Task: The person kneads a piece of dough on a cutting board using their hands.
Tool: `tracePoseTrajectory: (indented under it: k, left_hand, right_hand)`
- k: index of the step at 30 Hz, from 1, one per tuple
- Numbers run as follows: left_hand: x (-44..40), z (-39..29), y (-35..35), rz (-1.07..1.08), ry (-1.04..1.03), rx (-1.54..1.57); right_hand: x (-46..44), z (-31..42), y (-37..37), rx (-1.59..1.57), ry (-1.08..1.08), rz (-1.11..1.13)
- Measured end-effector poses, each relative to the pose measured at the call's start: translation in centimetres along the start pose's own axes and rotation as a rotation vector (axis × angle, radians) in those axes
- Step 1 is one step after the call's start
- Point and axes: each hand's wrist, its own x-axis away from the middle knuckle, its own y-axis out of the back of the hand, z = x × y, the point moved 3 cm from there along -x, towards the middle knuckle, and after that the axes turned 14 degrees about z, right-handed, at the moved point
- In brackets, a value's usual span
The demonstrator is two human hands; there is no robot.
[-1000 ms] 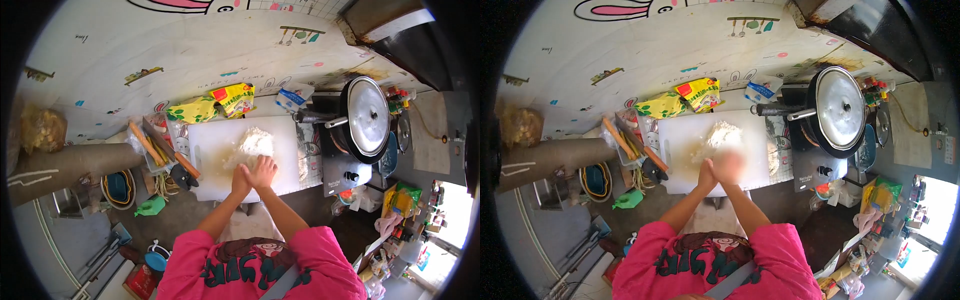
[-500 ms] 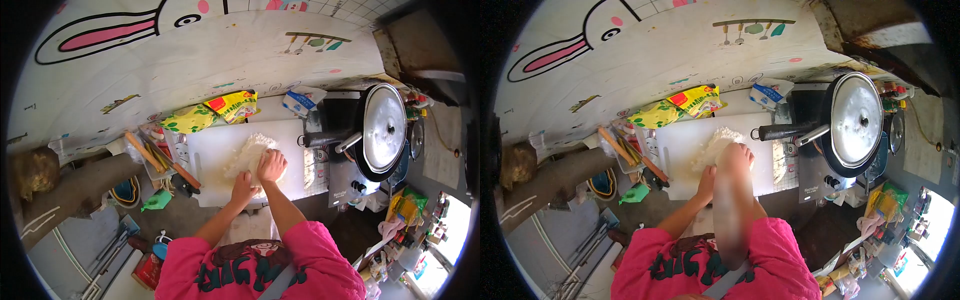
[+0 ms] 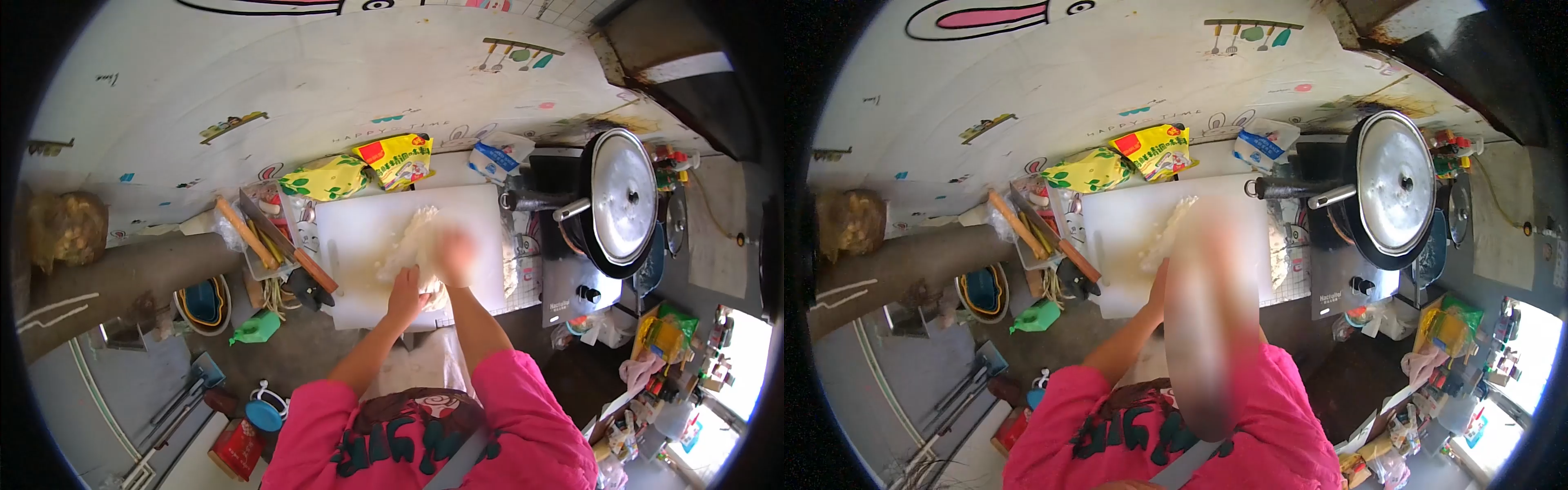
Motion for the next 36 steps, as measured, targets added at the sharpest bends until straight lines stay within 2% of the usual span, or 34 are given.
tracePoseTrajectory:
  k: [1,5,8,9,10,11,13,15,17,19,21,25,28,31,36]
  left_hand:
    - [0.1,0.0,0.1,-0.005,0.018,-0.013]
    - [0.3,-0.1,0.5,-0.009,0.03,-0.039]
    - [0.3,0.2,0.5,-0.02,-0.013,-0.022]
    - [0.3,0.3,0.4,-0.029,-0.03,-0.026]
    - [0.3,0.5,0.3,-0.036,-0.044,-0.03]
    - [0.2,0.9,0.0,-0.05,-0.089,0.003]
    - [-0.5,2.7,-1.2,-0.08,-0.171,0.067]
    - [-1.0,5.6,-3.9,-0.023,-0.175,0.316]
    - [-0.9,6.5,-4.5,0.04,-0.146,0.456]
    - [-0.3,5.4,-3.2,0.07,-0.112,0.429]
    - [0.4,3.2,-1.3,0.029,-0.129,0.283]
    - [0.8,1.0,0.7,0.034,-0.136,0.023]
    - [0.9,0.3,1.5,0.063,0.053,0.117]
    - [0.7,0.6,1.1,0.125,0.093,0.082]
    - [0.9,0.3,1.2,0.07,0.067,0.082]
  right_hand:
    - [0.5,-0.2,-0.2,-0.076,0.027,0.019]
    - [1.5,-1.3,3.4,-0.171,0.038,-0.177]
    - [2.0,-0.3,5.7,-0.223,-0.074,0.156]
    - [1.8,0.2,8.3,-0.45,-0.014,0.052]
    - [1.4,0.8,10.1,-0.676,0.002,0.197]
    - [1.6,1.7,11.5,-0.711,0.026,0.123]
    - [2.5,2.8,11.7,-0.705,-0.025,0.162]
    - [3.3,3.1,10.3,-0.613,-0.179,0.39]
    - [2.8,3.4,10.4,-0.681,-0.13,0.291]
    - [2.6,4.0,9.6,-0.663,-0.185,0.316]
    - [2.4,4.4,7.9,-0.547,-0.34,0.46]
    - [1.5,4.0,8.0,-0.597,-0.275,0.539]
    - [0.6,3.5,7.6,-0.587,-0.226,0.496]
    - [-0.2,2.9,7.2,-0.579,-0.125,0.422]
    - [-1.0,2.4,5.9,-0.653,-0.042,0.354]
